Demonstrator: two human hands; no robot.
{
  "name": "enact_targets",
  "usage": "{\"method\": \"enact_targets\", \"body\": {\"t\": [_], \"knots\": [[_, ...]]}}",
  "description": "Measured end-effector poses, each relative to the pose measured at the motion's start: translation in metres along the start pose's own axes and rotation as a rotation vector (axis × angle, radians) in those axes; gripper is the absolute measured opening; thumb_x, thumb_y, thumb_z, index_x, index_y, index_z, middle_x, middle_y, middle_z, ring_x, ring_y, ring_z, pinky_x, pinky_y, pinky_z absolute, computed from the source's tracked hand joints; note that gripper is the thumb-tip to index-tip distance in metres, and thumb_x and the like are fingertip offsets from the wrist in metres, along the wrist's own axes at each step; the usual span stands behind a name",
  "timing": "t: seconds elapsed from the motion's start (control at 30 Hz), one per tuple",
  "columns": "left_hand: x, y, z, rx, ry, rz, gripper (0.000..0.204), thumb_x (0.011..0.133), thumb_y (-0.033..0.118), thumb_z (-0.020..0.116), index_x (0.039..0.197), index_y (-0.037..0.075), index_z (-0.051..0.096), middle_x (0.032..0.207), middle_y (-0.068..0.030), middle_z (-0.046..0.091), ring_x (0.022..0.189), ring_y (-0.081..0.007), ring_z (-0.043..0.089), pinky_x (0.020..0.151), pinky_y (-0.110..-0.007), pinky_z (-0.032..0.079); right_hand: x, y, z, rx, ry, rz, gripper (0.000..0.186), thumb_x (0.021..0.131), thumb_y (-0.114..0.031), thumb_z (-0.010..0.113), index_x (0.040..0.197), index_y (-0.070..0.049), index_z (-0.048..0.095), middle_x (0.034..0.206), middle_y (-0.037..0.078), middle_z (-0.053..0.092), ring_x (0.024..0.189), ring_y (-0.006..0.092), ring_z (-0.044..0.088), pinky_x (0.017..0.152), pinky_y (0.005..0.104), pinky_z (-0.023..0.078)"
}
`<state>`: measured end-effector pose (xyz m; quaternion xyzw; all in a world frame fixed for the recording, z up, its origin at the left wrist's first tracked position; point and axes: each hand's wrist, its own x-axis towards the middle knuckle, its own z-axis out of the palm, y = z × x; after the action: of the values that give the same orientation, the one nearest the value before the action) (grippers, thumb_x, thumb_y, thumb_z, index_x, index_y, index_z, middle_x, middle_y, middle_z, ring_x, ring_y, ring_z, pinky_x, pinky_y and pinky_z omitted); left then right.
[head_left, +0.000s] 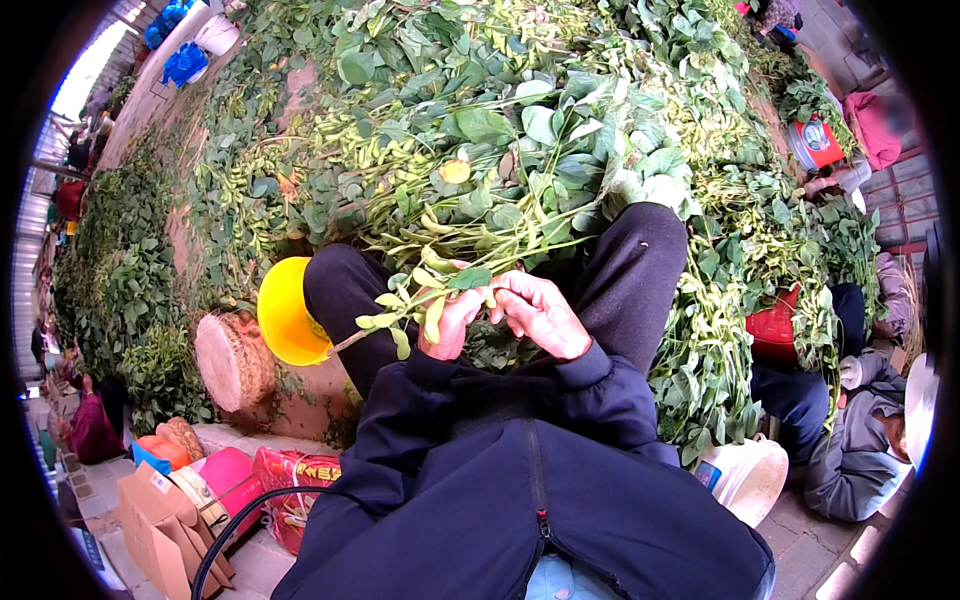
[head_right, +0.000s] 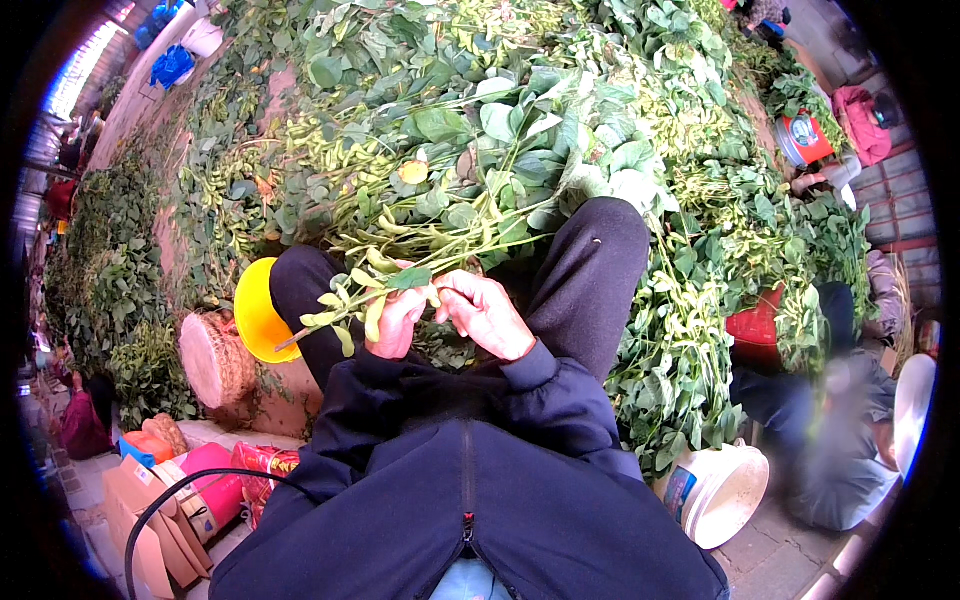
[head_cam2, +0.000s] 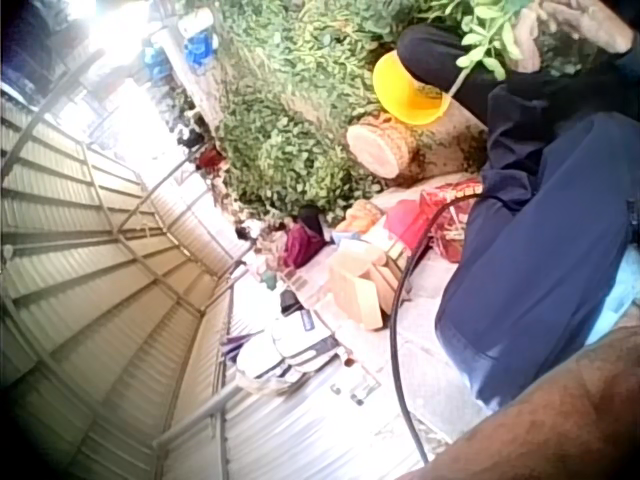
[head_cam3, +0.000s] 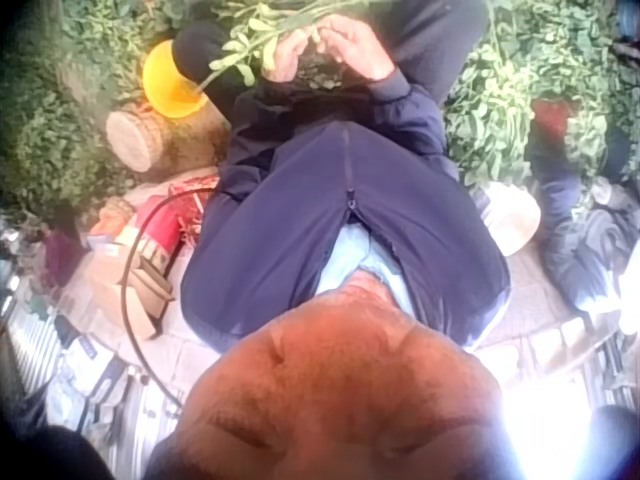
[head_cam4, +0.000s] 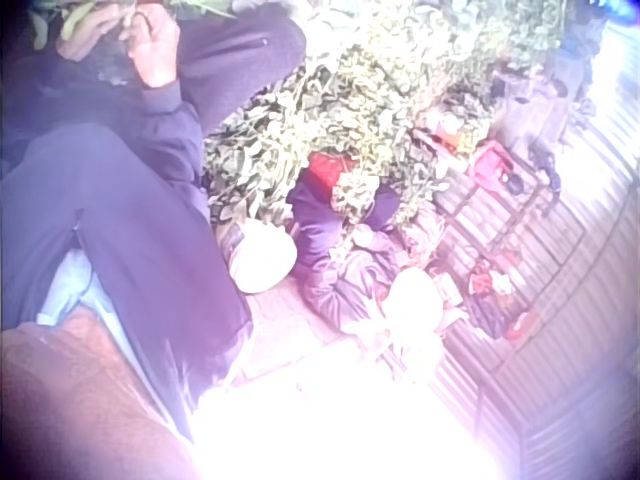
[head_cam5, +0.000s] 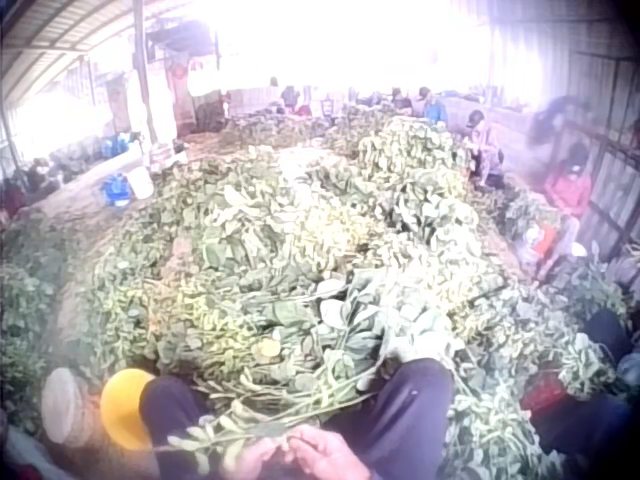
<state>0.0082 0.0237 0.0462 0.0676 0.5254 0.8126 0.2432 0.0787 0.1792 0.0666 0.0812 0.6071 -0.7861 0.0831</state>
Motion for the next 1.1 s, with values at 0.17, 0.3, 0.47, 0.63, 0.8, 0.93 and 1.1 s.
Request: {"method": "enact_targets", "body": {"t": [0.17, 0.3, 0.47, 0.63, 0.8, 0.93, 1.1], "knots": [[-0.003, -0.002, -0.006, -0.158, -0.024, -0.116, 0.014, 0.088, 0.007, 0.062, 0.101, 0.004, 0.061, 0.079, 0.0019, 0.058, 0.064, -0.0050, 0.046, 0.056, -0.022, 0.034, 0.000, 0.003, -0.002, 0.070, -0.016, 0.020, 0.018, 0.102, -0.011, 0.049, 0.110, -0.003, 0.063, 0.081, -0.001, 0.064, 0.058, 0.0025, 0.046, 0.053, 0.0196, 0.039], [-0.004, -0.016, -0.020, -0.192, 0.064, -0.229, 0.017, 0.091, 0.012, 0.055, 0.099, 0.000, 0.064, 0.074, 0.0025, 0.052, 0.065, -0.0065, 0.043, 0.060, -0.022, 0.033, 0.000, 0.001, 0.000, 0.133, -0.005, 0.038, 0.017, 0.100, -0.011, 0.052, 0.110, -0.002, 0.062, 0.081, -0.002, 0.064, 0.061, 0.0025, 0.047, 0.055, 0.0193, 0.040], [0.000, -0.019, -0.031, -0.301, 0.091, -0.237, 0.025, 0.094, 0.013, 0.052, 0.106, -0.004, 0.063, 0.074, 0.0003, 0.056, 0.060, -0.0056, 0.044, 0.050, -0.019, 0.030, 0.006, 0.021, 0.013, -0.028, 0.092, -0.171, 0.015, 0.095, -0.003, 0.064, 0.109, 0.000, 0.062, 0.087, -0.003, 0.064, 0.070, 0.0006, 0.050, 0.062, 0.0168, 0.042], [-0.001, -0.011, -0.015, -0.425, 0.220, -0.284, 0.024, 0.097, 0.014, 0.049, 0.105, -0.003, 0.063, 0.078, -0.0004, 0.060, 0.051, -0.0042, 0.041, 0.043, -0.018, 0.028, 0.002, 0.013, 0.034, -0.286, 0.268, -0.245, 0.012, 0.089, 0.001, 0.071, 0.099, 0.003, 0.064, 0.081, -0.001, 0.065, 0.074, 0.0028, 0.055, 0.067, 0.0207, 0.048], [-0.008, -0.027, -0.020, -0.443, 0.151, -0.328, 0.023, 0.102, 0.019, 0.045, 0.095, 0.004, 0.062, 0.068, 0.0051, 0.054, 0.048, -0.0023, 0.036, 0.044, -0.019, 0.027, 0.001, 0.008, 0.042, -0.416, 0.268, -0.394, 0.013, 0.086, -0.004, 0.075, 0.090, 0.001, 0.064, 0.074, 0.008, 0.067, 0.066, 0.0115, 0.063, 0.061, 0.0260, 0.051], [-0.007, -0.039, -0.027, -0.475, 0.143, -0.332, 0.024, 0.103, 0.022, 0.044, 0.093, 0.007, 0.060, 0.066, 0.0064, 0.052, 0.048, -0.0020, 0.037, 0.045, -0.019, 0.028, 0.000, 0.006, 0.045, -0.472, 0.270, -0.403, 0.014, 0.085, -0.006, 0.075, 0.087, 0.000, 0.063, 0.073, 0.011, 0.067, 0.066, 0.0165, 0.069, 0.061, 0.0276, 0.053], [-0.009, -0.046, -0.029, -0.513, 0.128, -0.307, 0.025, 0.104, 0.024, 0.043, 0.102, 0.006, 0.061, 0.074, 0.0041, 0.056, 0.050, -0.0025, 0.039, 0.046, -0.019, 0.030, 0.001, 0.007, 0.044, -0.563, 0.310, -0.425, 0.014, 0.086, -0.006, 0.074, 0.088, 0.001, 0.062, 0.072, 0.011, 0.067, 0.067, 0.0159, 0.070, 0.061, 0.0284, 0.054]]}}
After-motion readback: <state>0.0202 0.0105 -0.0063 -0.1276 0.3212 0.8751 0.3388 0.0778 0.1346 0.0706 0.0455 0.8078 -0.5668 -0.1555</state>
